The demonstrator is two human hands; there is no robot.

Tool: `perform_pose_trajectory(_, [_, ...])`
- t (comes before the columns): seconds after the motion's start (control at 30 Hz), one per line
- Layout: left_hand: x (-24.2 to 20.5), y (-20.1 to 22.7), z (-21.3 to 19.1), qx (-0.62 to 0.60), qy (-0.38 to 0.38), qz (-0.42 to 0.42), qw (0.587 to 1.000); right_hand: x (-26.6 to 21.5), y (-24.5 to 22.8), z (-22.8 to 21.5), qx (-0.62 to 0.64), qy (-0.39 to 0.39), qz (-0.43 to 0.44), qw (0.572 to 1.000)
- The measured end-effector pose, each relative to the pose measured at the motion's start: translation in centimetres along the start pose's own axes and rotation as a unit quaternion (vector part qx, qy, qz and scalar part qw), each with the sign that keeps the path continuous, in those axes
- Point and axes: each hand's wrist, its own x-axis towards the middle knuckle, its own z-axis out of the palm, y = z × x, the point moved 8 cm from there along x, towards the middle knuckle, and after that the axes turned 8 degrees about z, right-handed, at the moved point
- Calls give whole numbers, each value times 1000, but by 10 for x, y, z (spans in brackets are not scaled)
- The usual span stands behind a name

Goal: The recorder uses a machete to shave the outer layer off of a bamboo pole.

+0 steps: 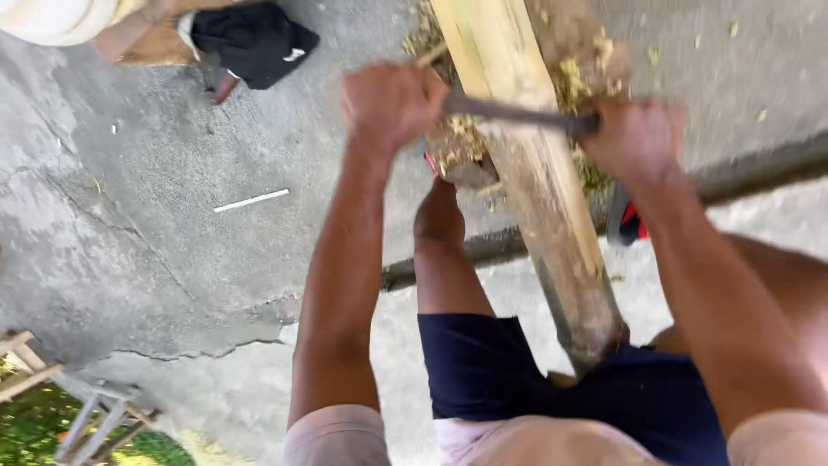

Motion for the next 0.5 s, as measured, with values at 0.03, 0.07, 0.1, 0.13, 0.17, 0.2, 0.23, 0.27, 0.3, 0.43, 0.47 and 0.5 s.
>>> perform_pose_trajectory(0.03, [-5, 10, 13, -29, -43, 15, 999, -14, 7, 12, 62, -55, 27, 996])
perform_pose_trajectory(0.07, [-3, 8, 14, -27, -41, 17, 999, -13, 11, 17, 62, -52, 30, 996])
perform_pose_trajectory(0.1, [1, 10, 12, -26, -2, 34, 999, -14, 15, 23, 33, -40, 28, 998])
perform_pose_trajectory(0.13, [-3, 15, 15, -32, 31, 46, 998, -20, 18, 30, 5, -37, 20, 999])
perform_pose_trajectory(0.17, [5, 6, 15, -36, 25, 43, 998, -7, 22, 44, 6, -44, 18, 999])
perform_pose_trajectory(0.2, [11, -3, 19, -19, 1, 19, 1000, -3, 26, 50, -16, -9, 16, 1000])
perform_pose_trajectory(0.23, [16, -12, 21, -3, -23, -5, 1000, 1, 30, 55, -38, 26, 15, 999])
perform_pose_trajectory(0.27, [23, -17, 19, 1, -19, -3, 1000, 13, 24, 42, -39, 31, 18, 999])
perform_pose_trajectory(0.3, [30, -23, 8, 11, 26, 9, 1000, 25, 18, 30, -11, 20, 20, 1000])
perform_pose_trajectory(0.43, [24, -28, -5, 15, 163, 33, 986, 43, 9, 9, -27, 58, -18, 998])
perform_pose_trajectory(0.47, [27, -34, -3, 16, 166, 36, 985, 55, 9, 8, -29, 61, -16, 998])
perform_pose_trajectory(0.5, [29, -40, -8, 27, 222, 38, 974, 68, 9, 10, -58, 49, -19, 997])
